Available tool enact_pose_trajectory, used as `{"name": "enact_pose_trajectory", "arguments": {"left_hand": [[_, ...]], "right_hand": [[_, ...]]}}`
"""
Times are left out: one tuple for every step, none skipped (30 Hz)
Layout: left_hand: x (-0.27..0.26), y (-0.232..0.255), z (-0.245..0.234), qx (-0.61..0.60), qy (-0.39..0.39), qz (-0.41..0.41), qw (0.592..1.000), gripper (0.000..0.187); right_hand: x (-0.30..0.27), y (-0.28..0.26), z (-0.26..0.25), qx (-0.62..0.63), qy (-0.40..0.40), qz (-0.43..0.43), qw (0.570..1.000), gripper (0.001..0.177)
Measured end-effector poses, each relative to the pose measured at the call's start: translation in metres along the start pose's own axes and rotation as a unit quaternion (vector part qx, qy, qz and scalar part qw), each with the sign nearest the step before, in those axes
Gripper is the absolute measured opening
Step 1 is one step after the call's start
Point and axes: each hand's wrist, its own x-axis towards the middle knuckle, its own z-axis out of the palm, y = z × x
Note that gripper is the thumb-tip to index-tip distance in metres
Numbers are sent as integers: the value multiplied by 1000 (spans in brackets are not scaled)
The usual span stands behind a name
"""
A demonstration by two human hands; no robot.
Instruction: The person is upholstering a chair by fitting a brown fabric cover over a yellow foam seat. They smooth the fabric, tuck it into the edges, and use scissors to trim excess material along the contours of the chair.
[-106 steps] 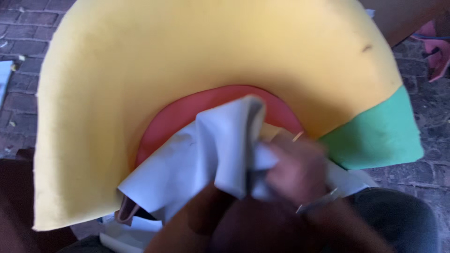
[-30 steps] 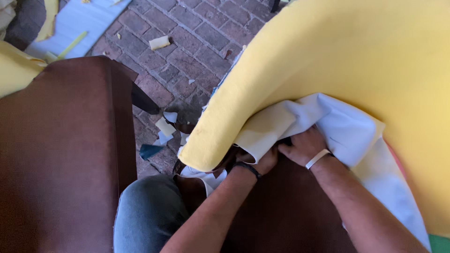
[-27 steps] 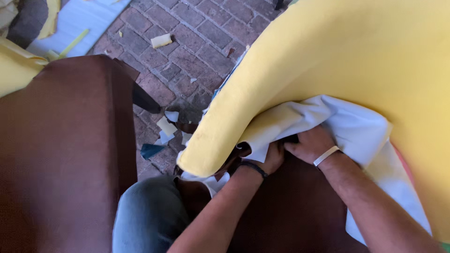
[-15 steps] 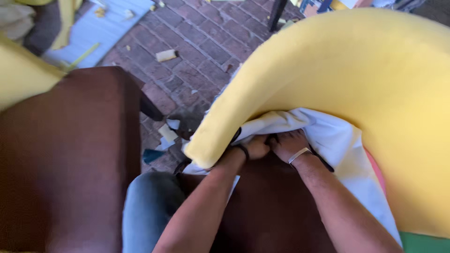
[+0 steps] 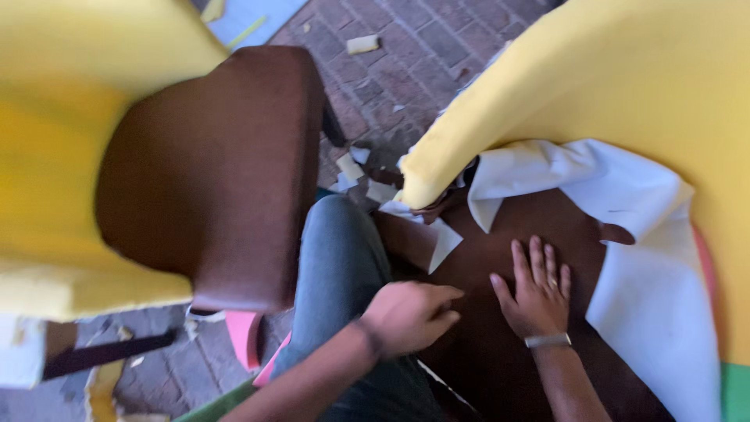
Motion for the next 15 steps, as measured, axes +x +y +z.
{"name": "enact_pose_trajectory", "arguments": {"left_hand": [[-35, 6, -6, -37, 132, 16, 990, 24], [-75, 9, -13, -75, 204, -11, 976, 15], [-111, 10, -17, -48, 260, -63, 962, 15], [-140, 10, -17, -17, 304, -133, 943, 15], [-168, 8, -18, 6, 341, -204, 918, 15], [-192, 6, -18, 21, 368, -276, 888, 15], [-207, 0, -17, 5, 356, -343, 869, 16], [-224, -5, -18, -12, 344, -405, 847, 16], [-235, -12, -17, -41, 327, -453, 829, 16], [-242, -21, -19, -66, 315, -470, 822, 17], [-246, -30, -19, -91, 301, -488, 814, 17], [-247, -41, -20, -116, 287, -496, 811, 17], [-245, -50, -18, -133, 281, -495, 811, 18], [-246, -58, -18, -150, 275, -495, 811, 18], [-247, -63, -15, -165, 271, -495, 809, 19]], "right_hand": [[-10, -4, -4, 14, 3, 5, 1000, 75], [-22, -6, -7, 28, 5, 11, 1000, 74], [-30, -9, -7, 43, 8, 18, 999, 73], [-36, -8, -7, 46, 14, 12, 999, 72], [-41, -5, -7, 50, 20, 5, 999, 71], [-45, -3, -8, 52, 27, 1, 998, 71], [-47, -1, -7, 57, 27, 4, 998, 69], [-47, 0, -6, 62, 29, 9, 998, 67], [-45, 0, -4, 67, 32, 14, 997, 66], [-45, -1, -4, 75, 40, 7, 996, 64], [-45, -3, -3, 83, 50, 0, 995, 63], [-45, -1, -5, 86, 60, -5, 994, 62], [-46, 0, -7, 99, 70, -3, 993, 60], [-48, -1, -8, 115, 79, -2, 990, 58], [-48, -1, -9, 130, 89, -2, 988, 56]]}}
